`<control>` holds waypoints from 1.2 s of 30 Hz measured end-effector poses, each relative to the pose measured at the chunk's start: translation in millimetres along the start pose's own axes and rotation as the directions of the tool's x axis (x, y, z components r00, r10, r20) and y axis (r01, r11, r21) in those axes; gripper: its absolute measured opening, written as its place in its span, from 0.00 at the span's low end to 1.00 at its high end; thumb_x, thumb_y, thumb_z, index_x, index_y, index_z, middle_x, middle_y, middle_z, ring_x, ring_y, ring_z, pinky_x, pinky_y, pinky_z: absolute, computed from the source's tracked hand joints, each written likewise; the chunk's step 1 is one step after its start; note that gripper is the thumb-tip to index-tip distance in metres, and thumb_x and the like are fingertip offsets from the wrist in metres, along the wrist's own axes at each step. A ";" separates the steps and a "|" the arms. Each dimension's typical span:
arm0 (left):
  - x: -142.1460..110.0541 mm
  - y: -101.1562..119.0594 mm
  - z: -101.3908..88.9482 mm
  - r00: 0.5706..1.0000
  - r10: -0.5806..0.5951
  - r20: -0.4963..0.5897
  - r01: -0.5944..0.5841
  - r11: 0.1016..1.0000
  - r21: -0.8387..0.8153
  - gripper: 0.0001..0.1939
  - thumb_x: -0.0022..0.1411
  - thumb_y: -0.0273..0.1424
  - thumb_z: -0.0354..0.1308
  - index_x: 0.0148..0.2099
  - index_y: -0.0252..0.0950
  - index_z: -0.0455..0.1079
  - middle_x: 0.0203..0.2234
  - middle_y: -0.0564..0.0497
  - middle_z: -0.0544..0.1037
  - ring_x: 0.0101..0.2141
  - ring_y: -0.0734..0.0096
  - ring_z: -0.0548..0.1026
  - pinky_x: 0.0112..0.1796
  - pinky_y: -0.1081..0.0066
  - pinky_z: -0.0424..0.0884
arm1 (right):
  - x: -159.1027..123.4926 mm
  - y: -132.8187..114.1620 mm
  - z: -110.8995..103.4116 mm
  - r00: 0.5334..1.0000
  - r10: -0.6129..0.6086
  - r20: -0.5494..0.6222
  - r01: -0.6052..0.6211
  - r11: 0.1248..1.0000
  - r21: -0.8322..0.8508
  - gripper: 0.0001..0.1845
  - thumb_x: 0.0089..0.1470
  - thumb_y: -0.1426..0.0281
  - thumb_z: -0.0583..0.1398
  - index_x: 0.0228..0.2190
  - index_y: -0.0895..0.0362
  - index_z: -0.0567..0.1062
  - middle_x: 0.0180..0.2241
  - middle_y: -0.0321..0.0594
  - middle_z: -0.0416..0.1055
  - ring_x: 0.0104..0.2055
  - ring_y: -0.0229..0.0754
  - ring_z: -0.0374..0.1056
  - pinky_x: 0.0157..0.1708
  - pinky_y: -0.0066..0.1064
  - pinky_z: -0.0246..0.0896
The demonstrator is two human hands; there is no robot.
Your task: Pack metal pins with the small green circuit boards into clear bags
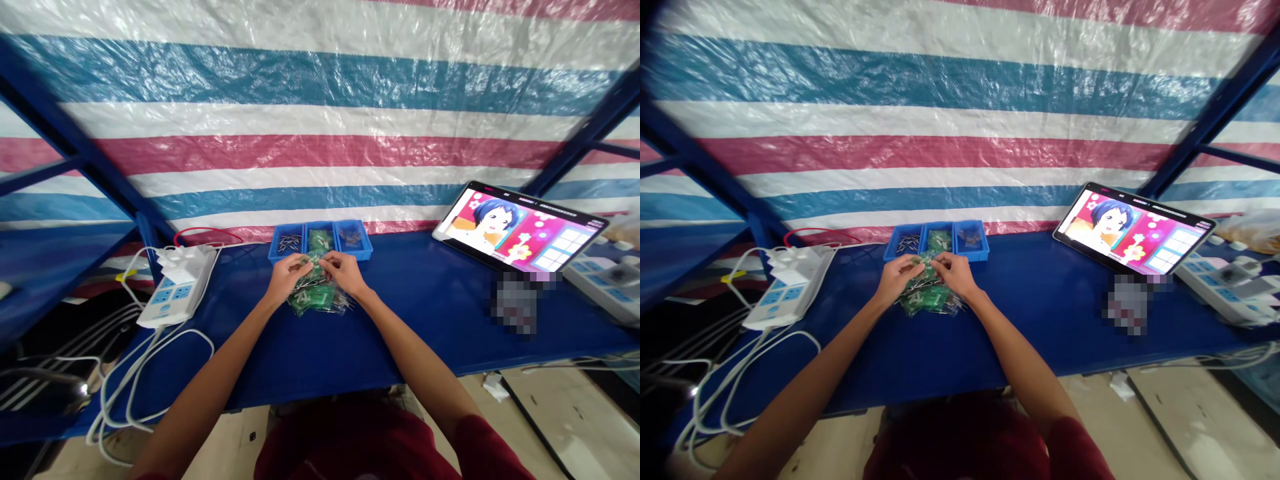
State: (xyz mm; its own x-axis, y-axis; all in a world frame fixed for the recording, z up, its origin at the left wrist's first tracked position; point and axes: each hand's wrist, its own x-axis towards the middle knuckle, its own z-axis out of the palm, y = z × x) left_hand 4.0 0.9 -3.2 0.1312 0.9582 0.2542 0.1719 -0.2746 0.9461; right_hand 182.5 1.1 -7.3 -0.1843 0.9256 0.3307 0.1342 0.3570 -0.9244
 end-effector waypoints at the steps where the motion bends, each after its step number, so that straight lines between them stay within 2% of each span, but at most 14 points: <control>1: 0.3 0.9 -0.5 1.000 0.008 -0.019 -0.008 1.000 0.001 0.19 0.51 0.43 0.65 0.37 0.34 0.72 0.26 0.51 0.77 0.26 0.69 0.75 0.31 0.70 0.73 | 0.1 0.3 0.0 1.000 -0.007 -0.014 0.007 1.000 -0.025 0.20 0.55 0.53 0.58 0.25 0.56 0.71 0.19 0.34 0.70 0.18 0.36 0.64 0.23 0.28 0.60; 5: 10.3 11.1 -8.1 0.985 0.076 -0.154 -0.081 0.996 -0.028 0.21 0.52 0.41 0.65 0.46 0.36 0.68 0.22 0.55 0.74 0.23 0.72 0.73 0.29 0.72 0.71 | 1.7 2.6 -2.5 0.991 -0.026 -0.134 0.013 0.996 -0.091 0.21 0.59 0.54 0.53 0.25 0.56 0.72 0.20 0.34 0.70 0.19 0.36 0.64 0.24 0.27 0.59; 8: 30.8 20.4 -20.5 0.958 0.153 -0.243 -0.167 0.985 -0.037 0.22 0.54 0.40 0.64 0.49 0.39 0.64 0.21 0.57 0.72 0.22 0.73 0.73 0.30 0.73 0.70 | 2.5 3.1 -5.3 0.977 -0.025 -0.210 0.002 0.994 -0.112 0.21 0.59 0.55 0.53 0.25 0.56 0.72 0.19 0.34 0.69 0.19 0.36 0.63 0.25 0.28 0.59; 11: 55.8 21.6 -35.0 0.946 0.198 -0.256 -0.184 0.980 0.078 0.20 0.59 0.42 0.59 0.50 0.40 0.63 0.23 0.56 0.72 0.24 0.70 0.74 0.32 0.70 0.70 | 1.9 0.5 -6.4 0.975 -0.017 -0.222 -0.014 0.991 -0.136 0.21 0.59 0.55 0.53 0.25 0.56 0.73 0.19 0.34 0.69 0.20 0.36 0.63 0.26 0.28 0.59; 13: 66.8 17.0 -42.2 0.967 0.180 -0.183 -0.106 0.929 0.354 0.15 0.60 0.39 0.57 0.47 0.38 0.66 0.26 0.52 0.74 0.30 0.64 0.75 0.38 0.65 0.70 | 1.2 -2.1 -6.5 0.976 -0.018 -0.218 -0.017 0.987 -0.157 0.20 0.59 0.56 0.53 0.25 0.57 0.73 0.19 0.35 0.69 0.21 0.37 0.64 0.27 0.28 0.59; 15: 68.6 10.2 -45.4 0.975 0.175 -0.138 -0.040 0.745 0.666 0.12 0.59 0.35 0.57 0.46 0.37 0.69 0.36 0.44 0.76 0.41 0.54 0.74 0.46 0.57 0.67 | 0.9 -3.8 -6.5 0.975 -0.026 -0.222 -0.015 0.984 -0.180 0.20 0.59 0.57 0.53 0.24 0.57 0.73 0.19 0.35 0.69 0.22 0.37 0.65 0.27 0.28 0.58; 17: 62.2 3.6 -44.8 0.977 0.181 -0.112 -0.011 0.569 0.822 0.12 0.61 0.32 0.55 0.46 0.35 0.71 0.45 0.38 0.75 0.48 0.47 0.71 0.50 0.51 0.62 | 1.2 -4.5 -7.0 0.972 -0.039 -0.231 -0.010 0.979 -0.203 0.19 0.59 0.58 0.53 0.24 0.57 0.73 0.19 0.35 0.69 0.22 0.37 0.65 0.27 0.28 0.57; 19: 52.7 -1.5 -42.5 0.978 0.198 -0.067 -0.043 0.505 0.862 0.13 0.63 0.32 0.51 0.47 0.35 0.72 0.46 0.38 0.74 0.49 0.48 0.70 0.51 0.52 0.62 | 1.7 -4.3 -7.7 0.968 -0.055 -0.246 -0.002 0.974 -0.227 0.19 0.59 0.60 0.54 0.23 0.57 0.73 0.18 0.35 0.69 0.22 0.37 0.64 0.28 0.29 0.57; 23: 48.8 -8.2 -41.5 0.981 0.188 0.050 -0.140 0.502 0.853 0.12 0.63 0.30 0.51 0.45 0.38 0.73 0.44 0.43 0.77 0.48 0.53 0.72 0.50 0.57 0.64 | 2.0 -4.3 -7.7 0.966 -0.065 -0.250 -0.001 0.968 -0.252 0.18 0.59 0.62 0.54 0.22 0.57 0.73 0.18 0.35 0.69 0.22 0.38 0.65 0.29 0.29 0.57; 26: 66.9 -11.7 -42.5 0.991 0.097 0.092 -0.126 0.446 0.886 0.12 0.60 0.31 0.55 0.45 0.38 0.74 0.43 0.42 0.78 0.47 0.50 0.73 0.50 0.55 0.63 | 1.6 -4.2 -6.0 0.972 -0.058 -0.226 -0.005 0.963 -0.269 0.18 0.59 0.62 0.54 0.22 0.57 0.73 0.18 0.34 0.69 0.22 0.38 0.65 0.29 0.29 0.57; 29: 91.1 -14.7 -39.8 0.992 -0.033 0.124 -0.108 0.309 0.945 0.15 0.52 0.34 0.63 0.43 0.35 0.76 0.38 0.37 0.80 0.45 0.42 0.73 0.48 0.52 0.63 | 1.5 -3.1 -4.8 0.977 -0.049 -0.206 -0.010 0.961 -0.278 0.18 0.58 0.62 0.54 0.22 0.56 0.73 0.18 0.34 0.69 0.22 0.38 0.65 0.29 0.29 0.57; 31: 103.7 -17.1 -37.1 0.982 -0.080 0.171 -0.147 0.242 0.959 0.13 0.50 0.31 0.63 0.40 0.34 0.77 0.36 0.36 0.80 0.43 0.43 0.75 0.47 0.53 0.64 | 1.6 -2.2 -4.8 0.978 -0.055 -0.200 -0.003 0.960 -0.280 0.18 0.58 0.62 0.54 0.22 0.56 0.73 0.18 0.35 0.70 0.22 0.39 0.66 0.29 0.29 0.58; 33: 111.0 -19.5 -36.7 0.977 -0.101 0.187 -0.161 0.222 0.962 0.12 0.50 0.28 0.61 0.39 0.34 0.77 0.36 0.36 0.80 0.41 0.45 0.76 0.45 0.55 0.66 | 1.8 -1.7 -5.3 0.978 -0.056 -0.202 -0.003 0.961 -0.277 0.18 0.58 0.61 0.54 0.22 0.56 0.73 0.18 0.35 0.70 0.22 0.39 0.66 0.29 0.29 0.58; 36: 113.0 -18.2 -40.8 0.985 -0.058 0.161 -0.140 0.269 0.953 0.11 0.52 0.29 0.60 0.40 0.36 0.78 0.35 0.39 0.80 0.40 0.50 0.76 0.41 0.60 0.69 | 2.4 -1.6 -6.0 0.976 -0.047 -0.210 -0.012 0.963 -0.271 0.18 0.58 0.60 0.54 0.22 0.56 0.73 0.18 0.35 0.70 0.22 0.39 0.66 0.29 0.29 0.59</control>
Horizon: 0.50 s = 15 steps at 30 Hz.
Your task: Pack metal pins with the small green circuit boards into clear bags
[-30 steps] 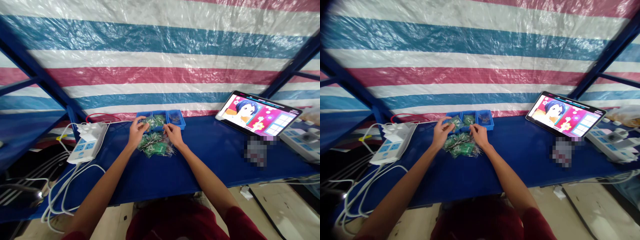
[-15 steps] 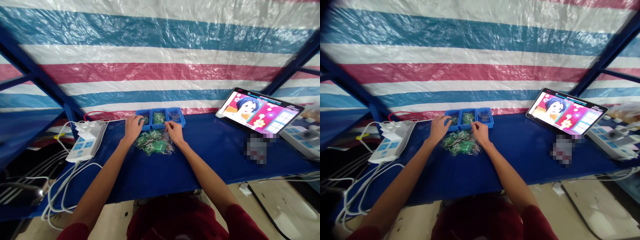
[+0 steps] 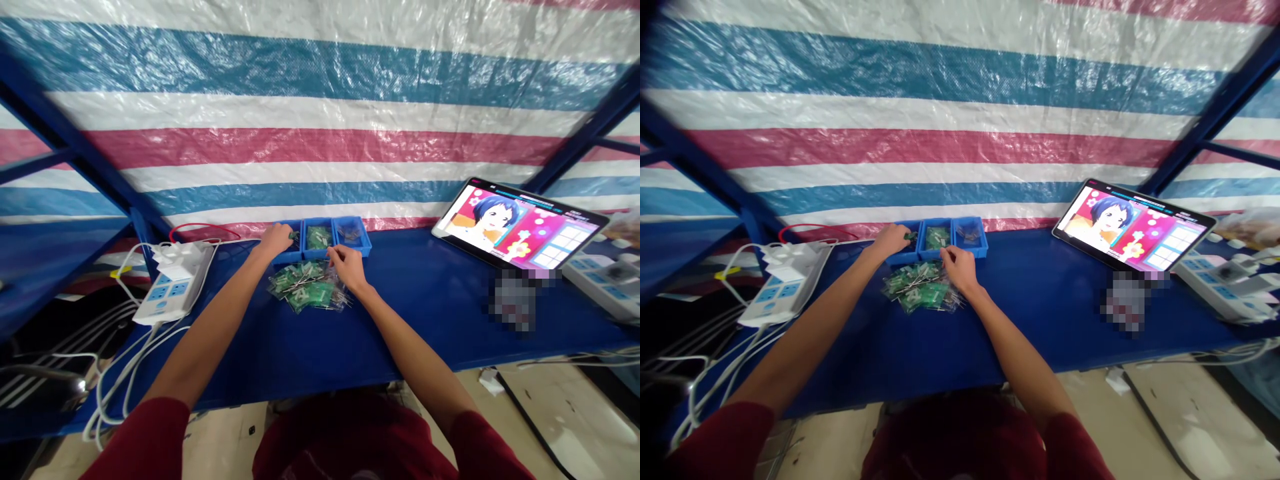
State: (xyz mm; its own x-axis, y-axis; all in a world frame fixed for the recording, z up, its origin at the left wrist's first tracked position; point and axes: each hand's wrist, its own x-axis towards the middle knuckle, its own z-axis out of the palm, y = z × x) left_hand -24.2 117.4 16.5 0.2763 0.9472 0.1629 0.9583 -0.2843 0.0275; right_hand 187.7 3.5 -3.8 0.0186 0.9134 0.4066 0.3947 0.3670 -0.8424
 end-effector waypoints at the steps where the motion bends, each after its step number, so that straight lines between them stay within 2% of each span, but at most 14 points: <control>1: -1.4 -0.3 -3.2 0.999 -0.013 -0.052 0.011 0.999 -0.040 0.11 0.55 0.30 0.59 0.40 0.37 0.78 0.34 0.40 0.80 0.39 0.51 0.76 0.40 0.61 0.69 | 0.2 0.0 0.0 1.000 0.001 -0.003 -0.001 1.000 0.001 0.19 0.58 0.60 0.54 0.22 0.56 0.73 0.18 0.35 0.70 0.22 0.39 0.66 0.29 0.29 0.59; 3: -4.6 3.1 -12.8 0.973 -0.058 -0.222 0.022 0.987 -0.160 0.13 0.60 0.33 0.55 0.43 0.37 0.77 0.36 0.41 0.80 0.41 0.52 0.76 0.42 0.61 0.68 | 0.5 0.1 0.2 1.000 0.000 -0.003 0.000 1.000 0.000 0.19 0.59 0.60 0.54 0.22 0.56 0.73 0.18 0.35 0.69 0.22 0.39 0.65 0.29 0.29 0.59; 5: -6.4 12.9 -23.9 0.895 -0.102 -0.434 -0.034 0.955 -0.294 0.17 0.66 0.34 0.49 0.52 0.37 0.73 0.44 0.41 0.79 0.45 0.54 0.74 0.47 0.61 0.65 | 0.5 0.4 0.5 1.000 0.000 -0.001 0.000 1.000 0.000 0.19 0.59 0.60 0.54 0.22 0.56 0.73 0.18 0.35 0.69 0.22 0.39 0.65 0.29 0.29 0.58; 6: -6.3 19.5 -28.4 0.862 -0.087 -0.499 -0.097 0.938 -0.332 0.19 0.68 0.34 0.46 0.56 0.37 0.69 0.49 0.42 0.76 0.49 0.55 0.72 0.51 0.60 0.62 | 0.5 0.6 0.7 1.000 0.000 0.000 0.000 1.000 0.002 0.19 0.59 0.60 0.54 0.22 0.56 0.73 0.18 0.35 0.69 0.22 0.38 0.65 0.29 0.29 0.58; 7: -5.7 26.5 -31.6 0.865 -0.024 -0.502 -0.171 0.925 -0.340 0.20 0.68 0.34 0.46 0.58 0.38 0.67 0.52 0.42 0.74 0.52 0.56 0.70 0.54 0.59 0.59 | 0.4 0.8 0.7 1.000 -0.001 0.000 0.001 1.000 0.004 0.19 0.59 0.61 0.54 0.22 0.56 0.73 0.18 0.35 0.69 0.22 0.38 0.65 0.29 0.29 0.58; 8: -4.9 33.2 -33.1 0.893 0.073 -0.445 -0.239 0.913 -0.331 0.19 0.67 0.35 0.48 0.58 0.38 0.67 0.53 0.43 0.73 0.53 0.55 0.69 0.55 0.59 0.57 | 0.4 1.0 0.6 1.000 -0.002 -0.002 0.002 1.000 0.006 0.19 0.59 0.61 0.54 0.22 0.56 0.73 0.18 0.34 0.69 0.22 0.38 0.65 0.29 0.29 0.57; 10: -4.4 44.0 -31.7 0.947 0.263 -0.182 -0.310 0.897 -0.316 0.18 0.61 0.36 0.57 0.52 0.38 0.72 0.50 0.43 0.76 0.53 0.53 0.70 0.56 0.57 0.56 | 0.5 1.1 -0.1 1.000 -0.004 -0.004 0.004 1.000 0.002 0.18 0.59 0.61 0.54 0.22 0.56 0.73 0.18 0.34 0.69 0.22 0.38 0.65 0.28 0.29 0.57; 11: -5.6 47.8 -29.6 0.949 0.307 -0.064 -0.311 0.894 -0.323 0.17 0.58 0.37 0.60 0.50 0.39 0.73 0.49 0.44 0.77 0.53 0.51 0.69 0.56 0.56 0.55 | 0.6 1.1 -0.5 1.000 -0.006 -0.005 0.006 1.000 -0.003 0.18 0.59 0.61 0.54 0.22 0.56 0.73 0.18 0.34 0.69 0.22 0.38 0.65 0.28 0.29 0.57; 12: -8.2 50.5 -27.4 0.943 0.332 -0.009 -0.315 0.886 -0.341 0.17 0.57 0.38 0.61 0.49 0.40 0.73 0.50 0.45 0.76 0.55 0.51 0.68 0.57 0.56 0.54 | 0.8 1.1 -1.0 1.000 -0.007 -0.004 0.007 1.000 -0.007 0.18 0.59 0.61 0.54 0.23 0.56 0.73 0.18 0.34 0.69 0.22 0.38 0.65 0.28 0.29 0.57; 13: -12.4 52.3 -25.5 0.941 0.338 -0.015 -0.321 0.875 -0.363 0.17 0.59 0.38 0.60 0.50 0.41 0.73 0.51 0.46 0.76 0.56 0.52 0.67 0.57 0.56 0.54 | 1.1 1.2 -1.5 1.000 -0.008 -0.004 0.008 1.000 -0.009 0.18 0.59 0.61 0.54 0.23 0.56 0.73 0.18 0.34 0.69 0.22 0.38 0.65 0.28 0.29 0.57; 15: -25.0 54.2 -23.9 0.945 0.294 -0.145 -0.328 0.858 -0.395 0.16 0.63 0.38 0.54 0.51 0.40 0.73 0.51 0.46 0.75 0.55 0.55 0.67 0.57 0.57 0.55 | 1.8 1.4 -2.4 1.000 -0.011 -0.007 0.011 1.000 -0.012 0.19 0.59 0.61 0.53 0.23 0.56 0.74 0.18 0.34 0.69 0.22 0.38 0.65 0.28 0.29 0.57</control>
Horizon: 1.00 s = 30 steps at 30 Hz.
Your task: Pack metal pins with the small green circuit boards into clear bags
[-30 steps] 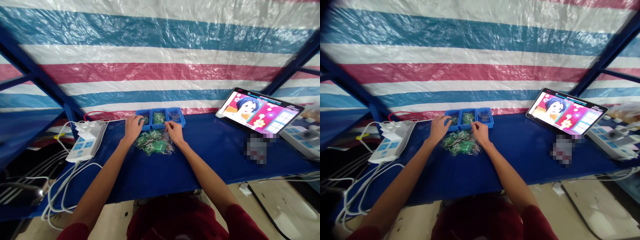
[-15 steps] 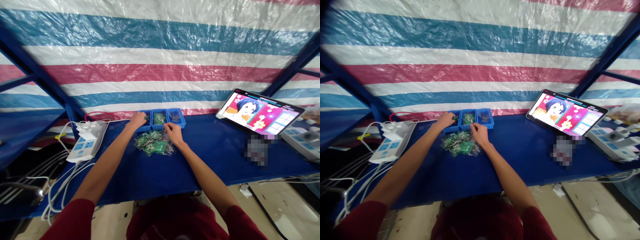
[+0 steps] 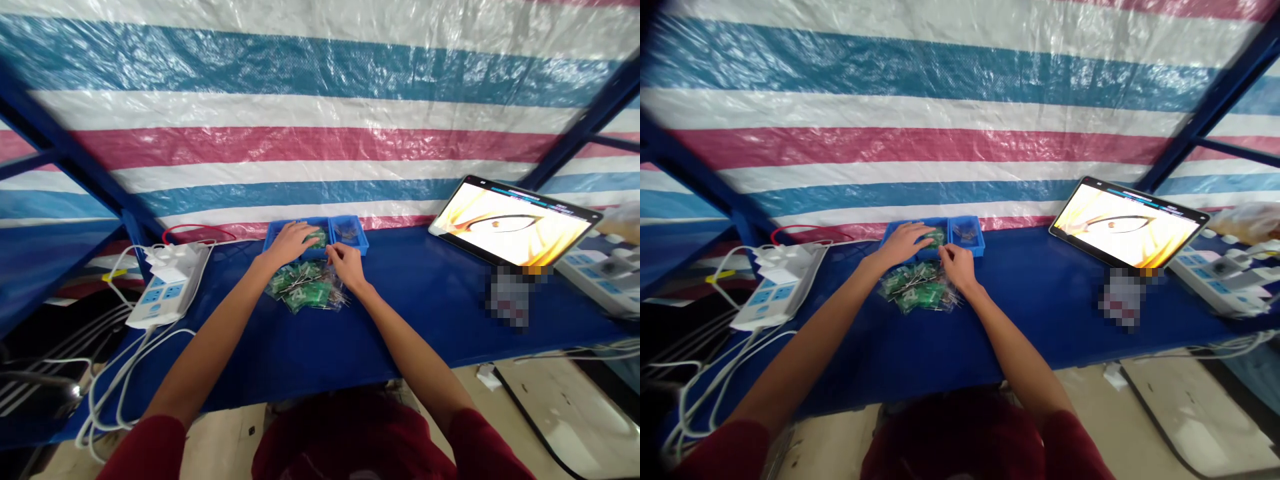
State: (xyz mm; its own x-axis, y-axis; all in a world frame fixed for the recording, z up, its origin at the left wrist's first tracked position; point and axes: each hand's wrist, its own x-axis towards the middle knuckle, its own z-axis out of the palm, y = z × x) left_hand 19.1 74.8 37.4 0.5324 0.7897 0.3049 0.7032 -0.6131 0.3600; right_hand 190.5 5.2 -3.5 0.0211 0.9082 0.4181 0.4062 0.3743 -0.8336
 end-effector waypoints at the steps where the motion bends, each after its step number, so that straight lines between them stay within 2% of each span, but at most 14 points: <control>1: -7.3 2.8 -0.1 0.998 0.007 -0.058 -0.008 1.000 -0.016 0.16 0.64 0.37 0.52 0.51 0.39 0.73 0.50 0.45 0.76 0.54 0.56 0.69 0.55 0.58 0.57 | 0.4 0.3 -0.2 1.000 0.001 -0.003 -0.001 1.000 -0.003 0.19 0.60 0.61 0.53 0.23 0.57 0.74 0.18 0.34 0.69 0.22 0.38 0.64 0.29 0.29 0.57; 3: -23.1 7.8 -0.9 0.987 -0.016 -0.160 0.010 0.999 -0.033 0.16 0.66 0.37 0.49 0.49 0.38 0.74 0.46 0.45 0.78 0.50 0.56 0.72 0.53 0.58 0.61 | 1.0 1.0 -0.3 1.000 0.005 0.009 -0.005 1.000 -0.017 0.18 0.59 0.62 0.54 0.24 0.56 0.75 0.18 0.34 0.69 0.22 0.38 0.65 0.29 0.29 0.57; 4: -31.0 9.3 -0.8 0.985 -0.024 -0.170 0.016 0.999 -0.050 0.16 0.66 0.36 0.49 0.47 0.38 0.75 0.43 0.45 0.79 0.47 0.56 0.73 0.50 0.59 0.63 | 1.1 1.4 0.0 0.999 0.001 0.034 0.000 1.000 -0.031 0.16 0.58 0.63 0.55 0.24 0.56 0.75 0.19 0.35 0.70 0.23 0.38 0.65 0.29 0.29 0.58; 6: -45.7 9.2 1.3 0.984 -0.051 -0.173 0.031 0.993 -0.116 0.15 0.65 0.37 0.50 0.43 0.39 0.76 0.40 0.46 0.80 0.41 0.58 0.76 0.45 0.63 0.67 | 0.7 2.2 1.2 0.991 -0.027 0.129 0.039 0.995 -0.090 0.10 0.55 0.68 0.58 0.25 0.56 0.76 0.23 0.35 0.72 0.25 0.38 0.66 0.30 0.29 0.58; 9: -63.3 3.2 8.5 0.968 -0.117 -0.221 0.082 0.984 -0.161 0.14 0.64 0.38 0.51 0.41 0.39 0.76 0.35 0.47 0.80 0.34 0.61 0.76 0.40 0.66 0.69 | -1.8 3.6 4.6 0.953 -0.074 0.295 0.151 0.957 -0.247 0.02 0.50 0.72 0.63 0.29 0.55 0.78 0.30 0.37 0.74 0.32 0.41 0.68 0.33 0.29 0.59; 12: -74.1 -3.9 16.0 0.983 -0.121 -0.136 0.102 0.984 -0.143 0.14 0.61 0.41 0.54 0.42 0.40 0.76 0.34 0.47 0.79 0.33 0.61 0.76 0.39 0.66 0.69 | -5.2 6.2 9.1 0.934 -0.073 0.349 0.204 0.912 -0.356 0.13 0.49 0.70 0.65 0.40 0.54 0.77 0.39 0.42 0.72 0.39 0.44 0.69 0.37 0.31 0.61; 14: -77.5 -7.2 20.3 0.991 -0.105 -0.079 0.096 0.989 -0.109 0.17 0.56 0.44 0.59 0.43 0.40 0.76 0.39 0.45 0.78 0.38 0.57 0.75 0.43 0.63 0.69 | -6.6 8.5 11.8 0.936 -0.064 0.347 0.203 0.901 -0.383 0.14 0.52 0.68 0.64 0.43 0.55 0.77 0.43 0.44 0.71 0.42 0.44 0.68 0.39 0.32 0.61; 17: -78.4 -10.3 26.5 0.994 -0.091 -0.053 0.087 0.994 -0.073 0.21 0.51 0.47 0.63 0.43 0.40 0.77 0.42 0.43 0.78 0.44 0.51 0.73 0.49 0.59 0.66 | -6.8 10.9 14.3 0.940 -0.041 0.338 0.181 0.900 -0.395 0.09 0.55 0.67 0.62 0.38 0.56 0.78 0.40 0.43 0.72 0.41 0.44 0.69 0.39 0.32 0.61; 21: -77.7 -13.0 33.0 0.998 -0.057 -0.034 0.055 0.998 -0.039 0.18 0.55 0.45 0.60 0.43 0.39 0.77 0.39 0.42 0.79 0.42 0.52 0.74 0.48 0.58 0.66 | -5.4 10.6 14.2 0.960 -0.039 0.278 0.146 0.915 -0.377 0.05 0.55 0.69 0.62 0.35 0.55 0.78 0.34 0.41 0.73 0.38 0.43 0.69 0.37 0.31 0.60; 24: -78.8 -13.3 34.2 0.999 -0.013 -0.044 0.011 0.999 -0.031 0.17 0.60 0.43 0.56 0.44 0.39 0.77 0.40 0.43 0.80 0.42 0.54 0.75 0.47 0.58 0.67 | -4.3 9.4 11.8 0.973 -0.073 0.221 0.145 0.933 -0.330 0.07 0.57 0.70 0.59 0.33 0.55 0.78 0.33 0.41 0.73 0.37 0.42 0.69 0.37 0.30 0.59; 27: -80.0 -9.4 32.0 0.995 0.001 -0.104 -0.006 0.999 -0.054 0.18 0.66 0.41 0.50 0.46 0.38 0.76 0.40 0.44 0.80 0.41 0.57 0.76 0.46 0.59 0.68 | -3.2 8.2 9.1 0.985 -0.096 0.144 0.132 0.955 -0.267 0.12 0.61 0.67 0.55 0.34 0.56 0.78 0.33 0.41 0.73 0.35 0.41 0.68 0.37 0.30 0.59; 30: -79.7 -0.6 28.4 0.963 -0.039 -0.269 -0.007 0.986 -0.167 0.18 0.67 0.39 0.48 0.45 0.37 0.76 0.40 0.45 0.80 0.42 0.60 0.76 0.46 0.62 0.69 | -2.6 6.6 8.4 0.989 -0.110 0.103 0.125 0.980 -0.155 0.15 0.62 0.62 0.54 0.38 0.57 0.77 0.35 0.42 0.72 0.32 0.39 0.66 0.36 0.30 0.60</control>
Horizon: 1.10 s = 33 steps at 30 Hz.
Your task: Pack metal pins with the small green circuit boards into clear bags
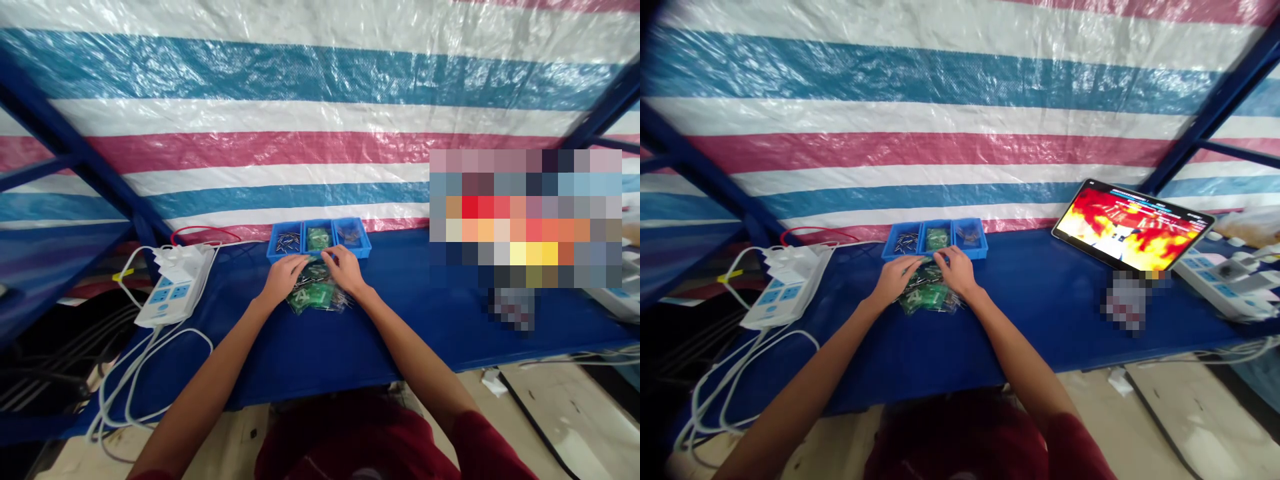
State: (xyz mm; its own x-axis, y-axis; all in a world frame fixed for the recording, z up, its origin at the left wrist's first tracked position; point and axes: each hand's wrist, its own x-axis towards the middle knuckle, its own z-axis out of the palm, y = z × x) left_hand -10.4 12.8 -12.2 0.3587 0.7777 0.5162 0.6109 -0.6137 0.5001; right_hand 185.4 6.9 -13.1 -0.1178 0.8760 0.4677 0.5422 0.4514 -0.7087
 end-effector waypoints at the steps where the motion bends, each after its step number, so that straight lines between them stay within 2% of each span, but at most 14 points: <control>1: 0.5 3.6 -0.1 0.997 -0.019 -0.076 0.015 0.998 -0.053 0.17 0.67 0.39 0.49 0.44 0.37 0.76 0.40 0.46 0.80 0.41 0.61 0.76 0.45 0.64 0.69 | 0.1 -0.6 0.2 1.000 -0.009 0.003 0.008 0.999 0.048 0.15 0.61 0.61 0.55 0.40 0.57 0.77 0.36 0.42 0.72 0.32 0.39 0.66 0.35 0.30 0.61; 3: 1.5 10.3 0.5 0.978 -0.080 -0.192 0.047 0.984 -0.169 0.15 0.65 0.39 0.53 0.39 0.36 0.77 0.37 0.47 0.79 0.38 0.64 0.76 0.42 0.67 0.71 | 0.1 -1.8 1.1 0.999 -0.025 0.021 0.022 0.990 0.138 0.16 0.57 0.58 0.58 0.39 0.57 0.76 0.36 0.41 0.71 0.30 0.38 0.65 0.34 0.30 0.61; 5: 2.4 15.3 2.0 0.960 -0.167 -0.226 0.094 0.949 -0.302 0.14 0.63 0.40 0.56 0.36 0.35 0.76 0.33 0.48 0.79 0.34 0.67 0.76 0.37 0.69 0.72 | -0.3 -2.8 2.1 0.999 -0.025 0.035 0.017 0.978 0.208 0.15 0.56 0.58 0.59 0.33 0.57 0.76 0.31 0.39 0.71 0.29 0.38 0.65 0.32 0.29 0.61; 9: 4.0 21.1 3.3 0.934 -0.332 -0.133 0.206 0.804 -0.558 0.15 0.57 0.40 0.62 0.41 0.34 0.74 0.32 0.49 0.78 0.28 0.70 0.75 0.32 0.71 0.72 | -1.7 -4.2 3.1 0.998 -0.002 0.061 -0.016 0.958 0.286 0.15 0.56 0.59 0.58 0.25 0.57 0.72 0.22 0.35 0.69 0.26 0.37 0.64 0.30 0.29 0.59; 13: 5.9 24.5 -0.5 0.915 -0.395 -0.083 0.248 0.713 -0.655 0.18 0.52 0.38 0.66 0.43 0.35 0.70 0.26 0.53 0.77 0.24 0.73 0.74 0.29 0.73 0.71 | -3.8 -7.4 2.1 0.996 -0.005 0.088 -0.022 0.953 0.303 0.12 0.56 0.62 0.57 0.29 0.58 0.73 0.22 0.34 0.68 0.25 0.38 0.64 0.28 0.29 0.60; 15: 6.6 25.0 -2.1 0.903 -0.422 -0.074 0.256 0.670 -0.696 0.20 0.52 0.37 0.67 0.45 0.36 0.67 0.22 0.56 0.75 0.21 0.75 0.72 0.27 0.74 0.70 | -5.1 -9.7 0.7 0.996 -0.036 0.077 0.010 0.950 0.311 0.13 0.58 0.65 0.55 0.40 0.58 0.74 0.27 0.37 0.71 0.26 0.38 0.65 0.29 0.30 0.62; 18: 7.0 23.8 -1.2 0.891 -0.449 -0.060 0.261 0.617 -0.742 0.17 0.53 0.37 0.66 0.41 0.36 0.67 0.18 0.58 0.72 0.18 0.76 0.70 0.25 0.75 0.67 | -6.6 -11.9 -1.2 0.986 -0.160 0.049 0.139 0.945 0.297 0.21 0.59 0.69 0.52 0.53 0.54 0.67 0.44 0.44 0.69 0.33 0.39 0.67 0.32 0.32 0.66; 20: 6.7 22.2 1.2 0.893 -0.449 -0.031 0.272 0.593 -0.757 0.16 0.52 0.39 0.66 0.37 0.35 0.69 0.18 0.56 0.71 0.18 0.76 0.69 0.24 0.74 0.66 | -7.0 -11.5 -1.4 0.973 -0.229 0.031 0.215 0.943 0.253 0.20 0.58 0.69 0.54 0.53 0.52 0.68 0.52 0.47 0.62 0.40 0.41 0.67 0.35 0.34 0.68; 23: 5.8 20.4 3.9 0.898 -0.437 0.050 0.314 0.557 -0.769 0.19 0.55 0.45 0.63 0.36 0.32 0.72 0.21 0.52 0.73 0.20 0.74 0.70 0.24 0.72 0.67 | -6.0 -8.9 -0.5 0.971 -0.237 -0.031 0.238 0.953 0.188 0.11 0.58 0.66 0.57 0.42 0.54 0.74 0.51 0.47 0.62 0.43 0.45 0.66 0.38 0.36 0.68; 25: 5.6 19.7 3.4 0.912 -0.403 0.077 0.323 0.591 -0.739 0.23 0.58 0.50 0.57 0.35 0.31 0.74 0.23 0.50 0.73 0.23 0.73 0.70 0.25 0.71 0.67 | -4.7 -7.2 -0.2 0.978 -0.196 -0.069 0.206 0.962 0.180 0.09 0.59 0.65 0.57 0.36 0.55 0.75 0.44 0.46 0.67 0.40 0.44 0.67 0.37 0.35 0.67; 26: 5.7 19.3 2.6 0.925 -0.376 0.063 0.309 0.642 -0.702 0.24 0.58 0.50 0.57 0.34 0.32 0.74 0.25 0.49 0.73 0.24 0.72 0.71 0.26 0.71 0.67 | -4.0 -6.6 -0.2 0.983 -0.164 -0.078 0.176 0.967 0.185 0.10 0.59 0.64 0.57 0.34 0.56 0.75 0.40 0.44 0.69 0.38 0.43 0.67 0.36 0.34 0.66; 28: 5.9 18.8 0.7 0.950 -0.312 -0.007 0.249 0.773 -0.584 0.21 0.54 0.49 0.61 0.32 0.33 0.75 0.30 0.48 0.74 0.29 0.70 0.72 0.30 0.71 0.68 | -3.0 -5.8 -0.3 0.993 -0.089 -0.075 0.103 0.974 0.203 0.10 0.58 0.63 0.57 0.32 0.56 0.74 0.31 0.40 0.71 0.32 0.41 0.67 0.33 0.32 0.64; 30: 6.0 19.0 -0.1 0.960 -0.272 -0.062 0.207 0.844 -0.495 0.17 0.51 0.45 0.65 0.31 0.34 0.75 0.35 0.47 0.75 0.34 0.67 0.73 0.34 0.71 0.70 | -2.8 -5.8 -0.2 0.997 -0.031 -0.067 0.045 0.973 0.228 0.10 0.57 0.62 0.58 0.31 0.56 0.73 0.27 0.37 0.71 0.28 0.40 0.65 0.30 0.30 0.62; 33: 5.2 21.4 1.0 0.952 -0.308 0.002 0.255 0.785 -0.565 0.16 0.54 0.43 0.64 0.36 0.35 0.73 0.29 0.50 0.76 0.30 0.68 0.75 0.34 0.70 0.71 | -3.6 -7.1 -0.4 0.998 0.006 -0.056 0.010 0.958 0.288 0.10 0.56 0.62 0.58 0.35 0.56 0.72 0.25 0.35 0.70 0.25 0.38 0.64 0.28 0.29 0.60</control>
State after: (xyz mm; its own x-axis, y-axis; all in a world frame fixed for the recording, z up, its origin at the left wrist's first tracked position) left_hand 5.3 3.8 0.5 0.1546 0.9290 0.3363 0.1719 -0.3605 0.9168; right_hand 182.3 0.4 -9.5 -0.0676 0.8680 0.4920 0.2783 0.4899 -0.8262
